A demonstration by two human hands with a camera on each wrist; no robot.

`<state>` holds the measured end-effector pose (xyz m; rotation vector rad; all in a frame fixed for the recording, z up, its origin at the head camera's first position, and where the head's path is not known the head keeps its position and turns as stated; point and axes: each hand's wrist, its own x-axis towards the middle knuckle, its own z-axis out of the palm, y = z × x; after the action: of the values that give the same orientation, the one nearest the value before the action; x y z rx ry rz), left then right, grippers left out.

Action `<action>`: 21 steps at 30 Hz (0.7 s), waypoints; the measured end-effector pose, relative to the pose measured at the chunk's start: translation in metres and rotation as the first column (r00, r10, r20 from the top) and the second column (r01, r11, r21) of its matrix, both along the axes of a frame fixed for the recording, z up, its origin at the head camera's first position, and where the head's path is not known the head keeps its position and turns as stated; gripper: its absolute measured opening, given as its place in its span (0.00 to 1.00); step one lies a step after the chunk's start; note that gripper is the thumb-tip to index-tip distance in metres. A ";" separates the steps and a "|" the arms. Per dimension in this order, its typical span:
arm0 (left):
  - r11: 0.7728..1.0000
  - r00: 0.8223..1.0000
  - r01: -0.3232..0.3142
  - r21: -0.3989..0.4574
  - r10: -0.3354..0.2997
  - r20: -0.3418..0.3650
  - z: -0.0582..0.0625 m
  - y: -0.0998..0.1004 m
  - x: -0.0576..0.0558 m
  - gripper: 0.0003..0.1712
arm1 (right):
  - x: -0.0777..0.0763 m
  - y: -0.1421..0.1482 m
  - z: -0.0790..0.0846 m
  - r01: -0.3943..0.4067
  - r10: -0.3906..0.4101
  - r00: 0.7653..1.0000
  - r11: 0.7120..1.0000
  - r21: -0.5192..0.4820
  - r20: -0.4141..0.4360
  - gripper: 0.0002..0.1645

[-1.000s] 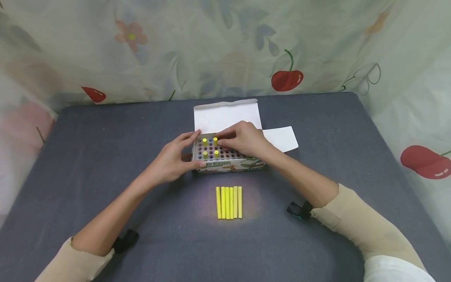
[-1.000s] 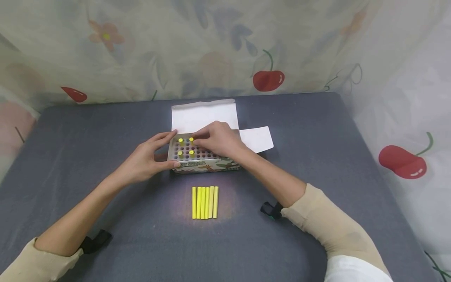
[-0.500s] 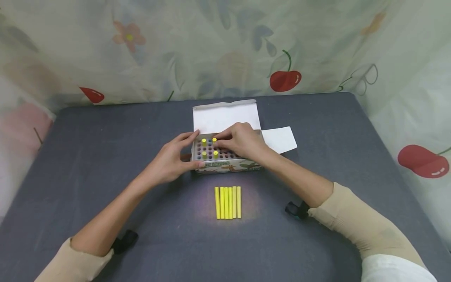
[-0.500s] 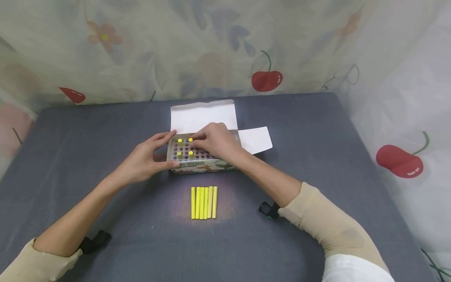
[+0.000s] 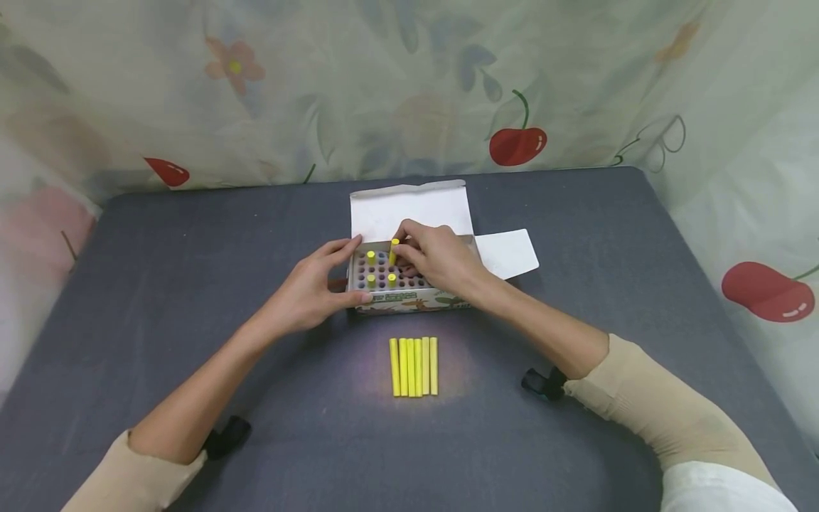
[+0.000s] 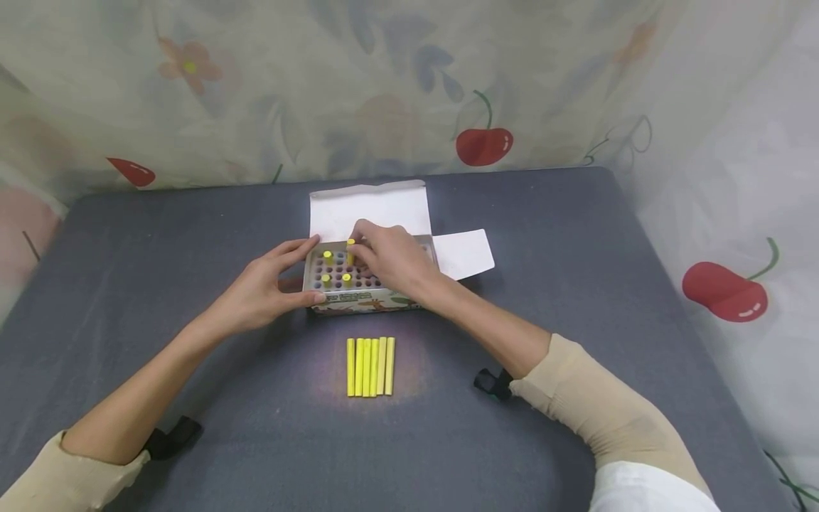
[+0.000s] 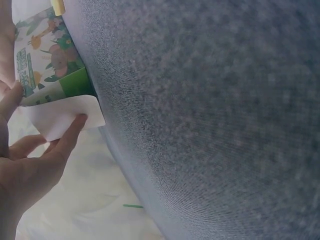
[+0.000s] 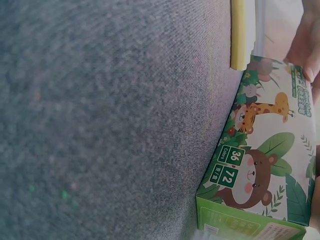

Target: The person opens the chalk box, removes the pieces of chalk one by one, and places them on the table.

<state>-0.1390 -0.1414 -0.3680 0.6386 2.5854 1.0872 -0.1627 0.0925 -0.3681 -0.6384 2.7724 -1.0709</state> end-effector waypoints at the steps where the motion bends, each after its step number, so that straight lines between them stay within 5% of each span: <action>1: 1.000 1.000 0.000 -0.001 0.000 0.000 0.000 0.000 0.000 0.52 | 0.000 0.000 0.000 0.002 -0.002 1.000 1.000 -0.012 0.005 0.08; 8: 1.000 1.000 0.012 0.000 -0.012 0.023 0.002 0.001 -0.001 0.53 | 0.003 0.001 0.002 0.032 -0.017 0.995 0.988 -0.152 0.097 0.11; 13: 1.000 0.999 0.015 -0.015 -0.015 0.030 0.004 0.001 -0.002 0.54 | 0.005 0.005 0.003 0.035 -0.016 0.997 0.968 -0.247 0.079 0.11; 21: 1.000 0.999 0.019 -0.009 -0.019 0.030 0.004 0.003 -0.001 0.53 | 0.007 0.012 0.007 0.071 -0.042 0.996 0.907 -0.414 0.078 0.12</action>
<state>-0.1395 -0.1388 -0.3638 0.6384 2.5526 1.0698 -0.1558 0.1046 -0.3614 -0.5485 2.5304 -1.6884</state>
